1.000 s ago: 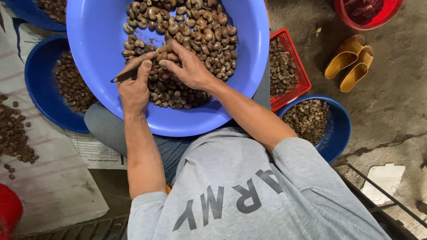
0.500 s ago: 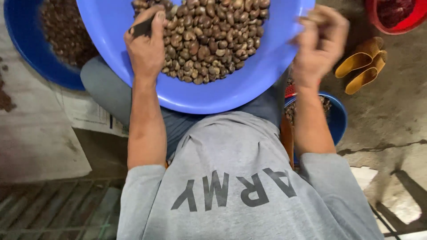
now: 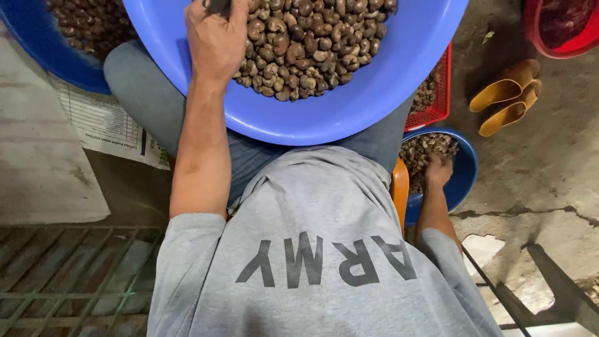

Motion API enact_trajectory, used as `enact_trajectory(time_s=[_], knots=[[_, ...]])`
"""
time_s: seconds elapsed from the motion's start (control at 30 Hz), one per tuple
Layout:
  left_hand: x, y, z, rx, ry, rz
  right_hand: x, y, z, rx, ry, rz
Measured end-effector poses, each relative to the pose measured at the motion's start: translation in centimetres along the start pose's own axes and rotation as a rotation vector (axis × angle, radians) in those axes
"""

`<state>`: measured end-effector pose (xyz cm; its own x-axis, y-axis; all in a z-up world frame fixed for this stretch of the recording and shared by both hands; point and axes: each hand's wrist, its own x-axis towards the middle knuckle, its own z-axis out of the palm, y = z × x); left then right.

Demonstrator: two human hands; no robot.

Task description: The person sits with a large blue basin of cashew nuts on their lap and uses a small knife to peel the outer skin off individual nuts. They pick up a nut, scrape the skin with the blade, and drop the peeled nut into a smaller blue bowl to the right.

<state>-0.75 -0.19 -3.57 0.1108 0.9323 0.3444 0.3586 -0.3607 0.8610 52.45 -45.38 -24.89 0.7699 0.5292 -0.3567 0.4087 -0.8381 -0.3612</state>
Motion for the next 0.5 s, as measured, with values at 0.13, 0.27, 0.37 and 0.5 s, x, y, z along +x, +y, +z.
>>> enact_trajectory(time_s=[0.13, 0.27, 0.37, 0.5], knots=[[0.4, 0.7, 0.0, -0.008, -0.014, 0.021, -0.4, -0.3, -0.4, 0.062, 0.188, 0.040], [0.4, -0.3, 0.3, 0.002, -0.027, 0.000, 0.2, -11.5, -2.5, 0.421, 0.162, -0.281], [0.7, 1.5, -0.2, -0.025, -0.030, -0.021, 1.4, -23.6, -4.2, 0.512, 0.217, -0.484], [0.6, 0.8, 0.0, -0.064, -0.010, -0.023, -0.3, -39.9, -7.0, 0.872, 0.152, -1.030]])
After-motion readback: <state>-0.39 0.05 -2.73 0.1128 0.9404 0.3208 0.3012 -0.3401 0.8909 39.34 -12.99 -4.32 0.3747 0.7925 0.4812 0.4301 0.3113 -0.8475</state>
